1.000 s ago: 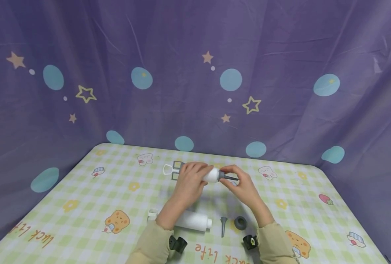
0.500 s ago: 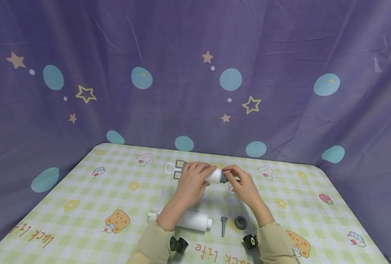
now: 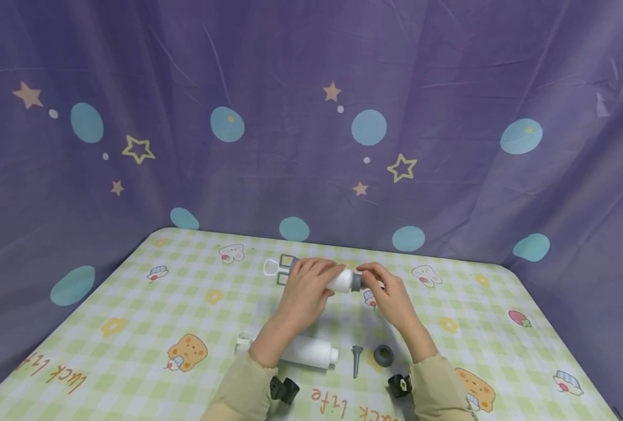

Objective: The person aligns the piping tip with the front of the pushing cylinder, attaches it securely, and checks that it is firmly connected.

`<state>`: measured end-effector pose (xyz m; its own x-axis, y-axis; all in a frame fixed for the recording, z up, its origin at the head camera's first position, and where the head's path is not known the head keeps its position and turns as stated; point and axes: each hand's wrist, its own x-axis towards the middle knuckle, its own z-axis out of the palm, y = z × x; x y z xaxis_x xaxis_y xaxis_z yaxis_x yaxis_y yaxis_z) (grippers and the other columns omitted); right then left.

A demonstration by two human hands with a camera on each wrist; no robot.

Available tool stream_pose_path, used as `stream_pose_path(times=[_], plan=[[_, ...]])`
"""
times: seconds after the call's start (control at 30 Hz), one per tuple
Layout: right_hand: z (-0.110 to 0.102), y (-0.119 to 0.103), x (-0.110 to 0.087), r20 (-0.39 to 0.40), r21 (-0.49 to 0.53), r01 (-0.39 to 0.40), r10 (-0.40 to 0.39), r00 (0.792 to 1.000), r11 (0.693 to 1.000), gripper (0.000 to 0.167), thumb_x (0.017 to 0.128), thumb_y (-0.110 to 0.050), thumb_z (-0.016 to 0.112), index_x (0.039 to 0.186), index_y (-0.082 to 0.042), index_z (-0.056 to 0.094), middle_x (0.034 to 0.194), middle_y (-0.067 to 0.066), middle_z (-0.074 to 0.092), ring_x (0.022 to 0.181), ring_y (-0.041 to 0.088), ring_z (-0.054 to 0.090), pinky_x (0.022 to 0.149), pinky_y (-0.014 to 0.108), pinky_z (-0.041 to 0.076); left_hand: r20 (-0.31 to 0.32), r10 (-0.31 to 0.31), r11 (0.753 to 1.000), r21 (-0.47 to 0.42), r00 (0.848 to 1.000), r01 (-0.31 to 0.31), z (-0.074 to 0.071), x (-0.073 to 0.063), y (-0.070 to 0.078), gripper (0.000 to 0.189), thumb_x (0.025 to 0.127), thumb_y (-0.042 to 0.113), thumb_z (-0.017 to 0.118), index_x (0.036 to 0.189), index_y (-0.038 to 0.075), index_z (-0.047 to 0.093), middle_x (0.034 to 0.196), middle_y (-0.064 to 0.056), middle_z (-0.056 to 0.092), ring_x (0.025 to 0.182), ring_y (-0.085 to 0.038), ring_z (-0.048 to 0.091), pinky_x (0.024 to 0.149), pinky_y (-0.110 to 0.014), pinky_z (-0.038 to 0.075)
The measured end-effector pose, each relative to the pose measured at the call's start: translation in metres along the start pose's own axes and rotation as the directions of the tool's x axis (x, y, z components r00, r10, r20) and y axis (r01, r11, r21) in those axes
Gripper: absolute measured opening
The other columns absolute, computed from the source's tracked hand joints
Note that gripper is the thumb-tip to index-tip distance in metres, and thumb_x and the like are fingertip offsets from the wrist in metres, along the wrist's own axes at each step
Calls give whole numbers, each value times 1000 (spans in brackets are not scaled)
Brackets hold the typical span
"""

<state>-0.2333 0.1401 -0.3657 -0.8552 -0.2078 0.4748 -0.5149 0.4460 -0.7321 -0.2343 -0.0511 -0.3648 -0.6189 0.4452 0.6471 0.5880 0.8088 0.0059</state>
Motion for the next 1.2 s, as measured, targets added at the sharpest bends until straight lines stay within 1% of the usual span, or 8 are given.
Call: stream_pose_path(times=[0.17,0.27,0.47,0.6,0.83,0.97,1.07,1.2], plan=[[-2,0,-1,26,11,115,-115,993,993,34,79,-7,69,110,-3,58,106,14,61,95,30,58,76,35,49,0,-5,1000,-12,1000,5,0,-1,-2,53,69,13,77,119,20,61,111,2,61,106,-21,52,92,-39,37],[-2,2,0,39,7,196,-196,980,981,43,72,-5,75,111,-4,57,107,14,60,97,31,57,88,38,43,-3,-6,1000,-18,1000,6,0,-1,-3,53,69,13,77,119,19,61,111,2,61,106,-21,52,92,-39,36],[-1,5,1,38,27,278,-278,960,960,42,69,1,75,108,0,58,102,13,59,92,30,56,86,34,45,-11,-14,1000,-15,1000,14,1,-2,-4,52,69,15,77,119,19,61,111,2,61,106,-21,52,92,-39,37],[0,4,1,27,32,269,-269,963,963,38,70,3,73,106,2,59,99,12,60,89,28,57,82,44,45,-5,-20,1000,-22,1000,20,1,-2,-4,52,69,15,77,119,19,61,112,1,61,106,-21,52,92,-39,37],[0,1,-1,19,15,192,-193,981,981,32,76,-1,70,107,-2,60,99,8,63,91,24,59,84,49,44,-13,-20,999,-37,1000,19,1,-1,-4,52,69,13,77,118,18,62,111,0,61,105,-21,53,92,-39,37],[4,18,1,25,-3,128,-128,992,992,31,82,-12,66,112,-12,58,97,1,64,92,14,59,80,40,48,-25,-9,999,-35,1000,8,0,-1,-4,52,69,13,77,118,18,61,111,0,61,105,-21,53,92,-39,36],[4,20,2,32,9,99,-99,995,995,30,85,-13,63,115,-11,55,92,3,65,87,13,59,67,31,51,-34,5,999,-33,999,-6,0,-1,-4,52,69,13,77,118,19,61,111,1,61,105,-21,53,92,-39,37],[-1,-1,0,49,38,75,-77,996,996,24,89,-7,56,112,-1,54,84,11,64,78,19,59,53,28,50,-40,16,1000,-25,999,-17,-1,0,-3,52,69,13,77,119,20,61,111,2,61,105,-20,53,91,-38,37]])
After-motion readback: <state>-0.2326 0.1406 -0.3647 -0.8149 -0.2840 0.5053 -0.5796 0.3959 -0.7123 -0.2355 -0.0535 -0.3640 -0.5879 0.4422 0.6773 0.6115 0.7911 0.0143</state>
